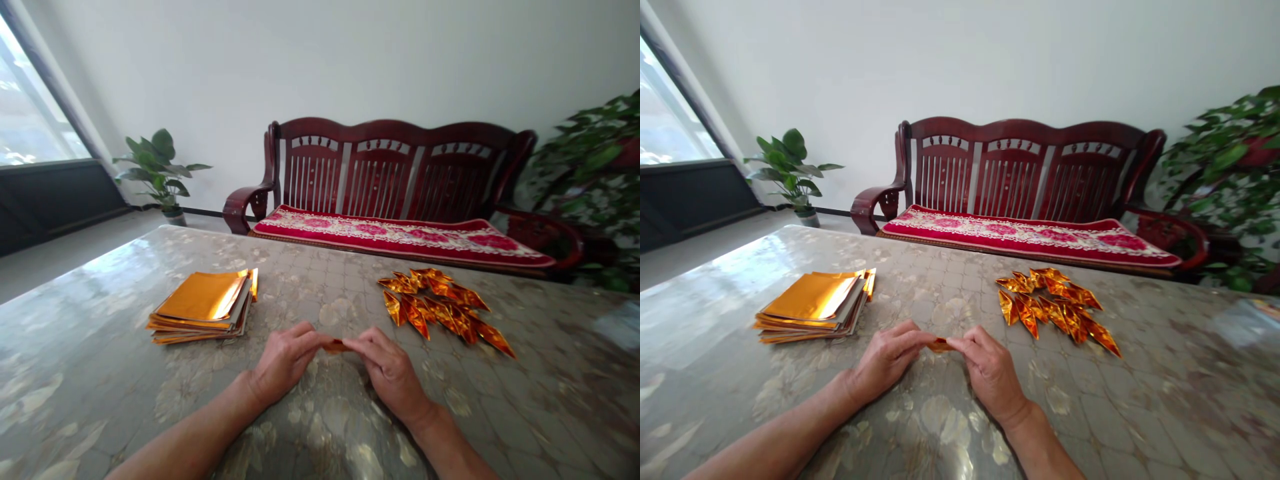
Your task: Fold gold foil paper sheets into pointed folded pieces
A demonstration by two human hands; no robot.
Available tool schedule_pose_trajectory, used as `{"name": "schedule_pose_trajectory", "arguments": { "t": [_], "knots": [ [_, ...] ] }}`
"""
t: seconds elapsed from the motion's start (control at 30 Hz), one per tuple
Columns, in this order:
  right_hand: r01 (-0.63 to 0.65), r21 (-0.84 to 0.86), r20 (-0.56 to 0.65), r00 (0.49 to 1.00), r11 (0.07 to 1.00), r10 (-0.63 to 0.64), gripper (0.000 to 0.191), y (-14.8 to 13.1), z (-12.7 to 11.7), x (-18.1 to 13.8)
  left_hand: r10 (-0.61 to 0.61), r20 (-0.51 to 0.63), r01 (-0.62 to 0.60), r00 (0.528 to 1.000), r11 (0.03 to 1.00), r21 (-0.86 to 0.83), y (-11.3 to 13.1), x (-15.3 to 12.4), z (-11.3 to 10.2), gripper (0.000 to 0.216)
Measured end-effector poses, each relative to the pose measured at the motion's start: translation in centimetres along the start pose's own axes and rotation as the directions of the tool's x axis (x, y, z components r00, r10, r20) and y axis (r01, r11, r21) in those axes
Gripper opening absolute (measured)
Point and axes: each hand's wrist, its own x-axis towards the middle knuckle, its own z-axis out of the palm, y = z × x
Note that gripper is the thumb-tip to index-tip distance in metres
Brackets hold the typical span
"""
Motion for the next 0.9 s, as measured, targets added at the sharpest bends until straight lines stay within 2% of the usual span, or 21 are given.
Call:
{"name": "schedule_pose_trajectory", "arguments": {
  "t": [0.23, 0.37, 0.5, 0.6, 0.9],
  "knots": [
    [0.099, -0.097, 0.036, 0.995, 0.990, -0.096, 0.038, -0.3, -0.9, -0.1, -0.036, 0.090, 0.029, 0.995, 0.997, 0.076, 0.5, 0.2, -0.2, 0.025],
    [0.074, -0.078, 0.069, 0.995, 0.994, -0.069, 0.033, -0.5, -1.0, 0.0, -0.068, 0.141, 0.061, 0.988, 0.997, 0.050, 0.1, 0.5, 0.0, 0.017],
    [0.003, -0.037, 0.150, 0.989, 0.999, 0.003, 0.021, -0.4, -0.8, -0.1, -0.065, 0.137, 0.062, 0.988, 0.998, 0.032, -0.4, 0.4, 0.2, 0.017],
    [-0.009, -0.014, 0.177, 0.984, 1.000, 0.012, 0.018, -0.1, -0.8, -0.1, -0.066, 0.132, 0.066, 0.989, 0.998, 0.003, -0.6, 0.3, 0.2, 0.017],
    [0.076, -0.007, 0.123, 0.990, 0.997, -0.074, 0.018, -0.5, -1.2, 0.1, -0.005, 0.127, 0.006, 0.992, 1.000, -0.007, -0.6, 0.2, 0.1, 0.021]
  ]
}}
